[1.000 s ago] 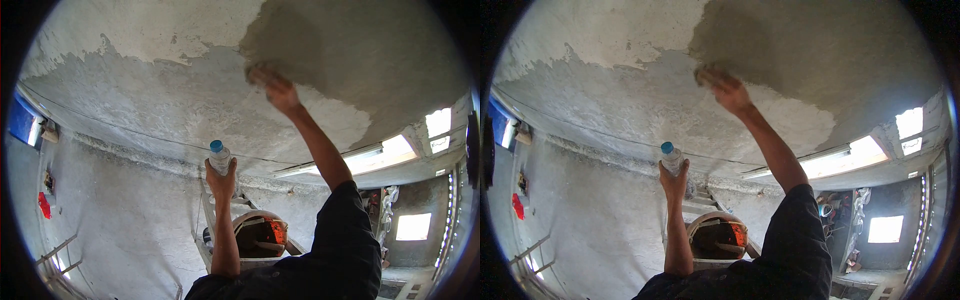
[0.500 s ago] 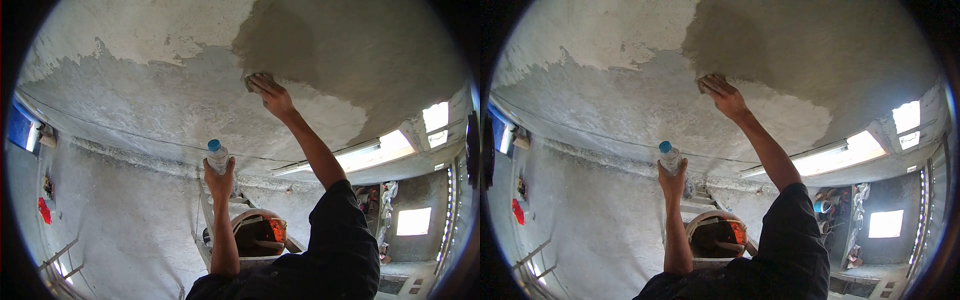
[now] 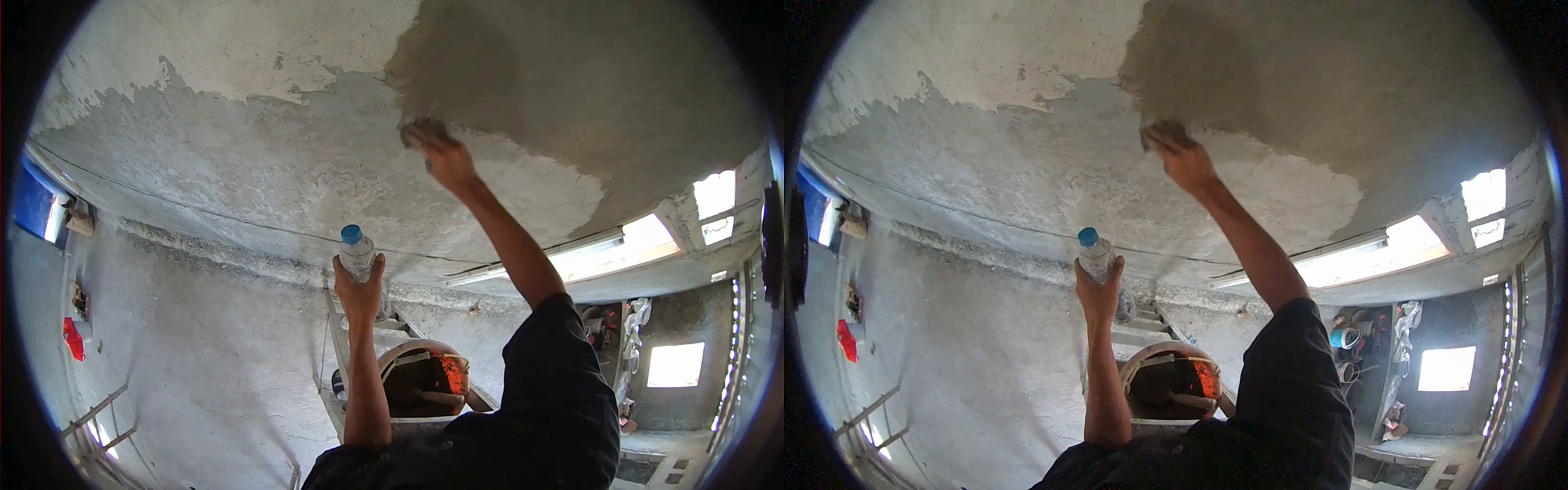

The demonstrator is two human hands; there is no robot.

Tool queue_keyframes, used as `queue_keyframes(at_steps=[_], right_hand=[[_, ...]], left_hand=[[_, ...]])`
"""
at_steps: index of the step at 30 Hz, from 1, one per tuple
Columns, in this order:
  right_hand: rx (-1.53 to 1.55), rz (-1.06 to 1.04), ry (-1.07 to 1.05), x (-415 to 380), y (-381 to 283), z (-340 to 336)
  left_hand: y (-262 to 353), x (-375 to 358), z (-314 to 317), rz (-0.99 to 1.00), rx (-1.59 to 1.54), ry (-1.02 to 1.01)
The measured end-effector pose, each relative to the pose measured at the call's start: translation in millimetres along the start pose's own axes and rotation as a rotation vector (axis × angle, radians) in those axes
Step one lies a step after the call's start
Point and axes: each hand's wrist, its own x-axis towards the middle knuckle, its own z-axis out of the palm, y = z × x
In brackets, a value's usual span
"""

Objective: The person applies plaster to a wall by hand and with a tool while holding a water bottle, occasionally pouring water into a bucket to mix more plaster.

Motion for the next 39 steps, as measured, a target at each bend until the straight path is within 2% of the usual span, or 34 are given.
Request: queue_keyframes(at_steps=[3, 5, 7, 9, 10, 12, 13, 17, 19, 20, 22, 25, 27, 28, 31, 33, 35, 37, 39], right_hand=[[0.179, -0.093, -0.07, -4, -7, -7], [0.109, -0.024, 0.071, 17, 6, -35], [0.101, 0.183, 0.25, 44, 17, -71], [0.041, 0.089, 0.574, 66, 49, -94], [0.038, 0.089, 0.575, 71, 57, -100], [-0.029, 0.115, 0.723, 75, 64, -106], [-0.031, 0.117, 0.724, 66, 63, -97], [0.039, 0.181, 0.256, -13, 34, -27], [0.19, 0.044, -0.023, -28, 11, -24], [0.186, 0.042, -0.024, -26, 9, -28], [0.194, -0.118, 0.131, -14, 9, -39], [0.033, 0.193, 0.334, 17, 36, -81], [-0.028, 0.245, 0.599, 58, 60, -118], [-0.02, 0.156, 0.781, 72, 75, -123], [-0.095, 0.144, 0.7, 53, 84, -104], [-0.036, 0.244, 0.496, 14, 67, -65], [0.023, 0.161, 0.342, -16, 36, -41], [0.206, 0.088, 0.136, -34, 17, -33], [0.183, 0.089, 0.166, -35, 17, -43]], left_hand=[[0, 0, 1, -0.001, 0.018, -0.005], [1, -3, 2, -0.005, 0.032, -0.008], [5, -4, 3, -0.002, 0.028, -0.007], [-2, -2, 4, -0.004, 0.01, -0.017], [-2, -1, 4, -0.009, -0.005, -0.023], [0, -2, 2, 0.001, 0.015, -0.018], [1, -2, 1, 0.012, 0.034, -0.011], [-5, 0, 1, 0.002, -0.004, -0.005], [-8, 2, 2, -0.004, 0.001, -0.03], [-8, 0, 3, -0.003, -0.003, -0.031], [-4, -1, 3, 0.017, 0.02, -0.037], [-6, -3, 6, 0.019, 0.01, -0.006], [-8, -2, 5, 0.014, 0.006, -0.008], [-8, -2, 5, 0.009, -0.004, -0.01], [-6, -1, 4, 0.016, 0.019, -0.023], [-6, 1, 3, 0.005, 0.002, -0.025], [-6, -1, 4, -0.014, -0.014, -0.026], [-6, -1, 4, -0.006, -0.011, -0.03], [-10, 0, 5, 0.0, -0.008, -0.042]])
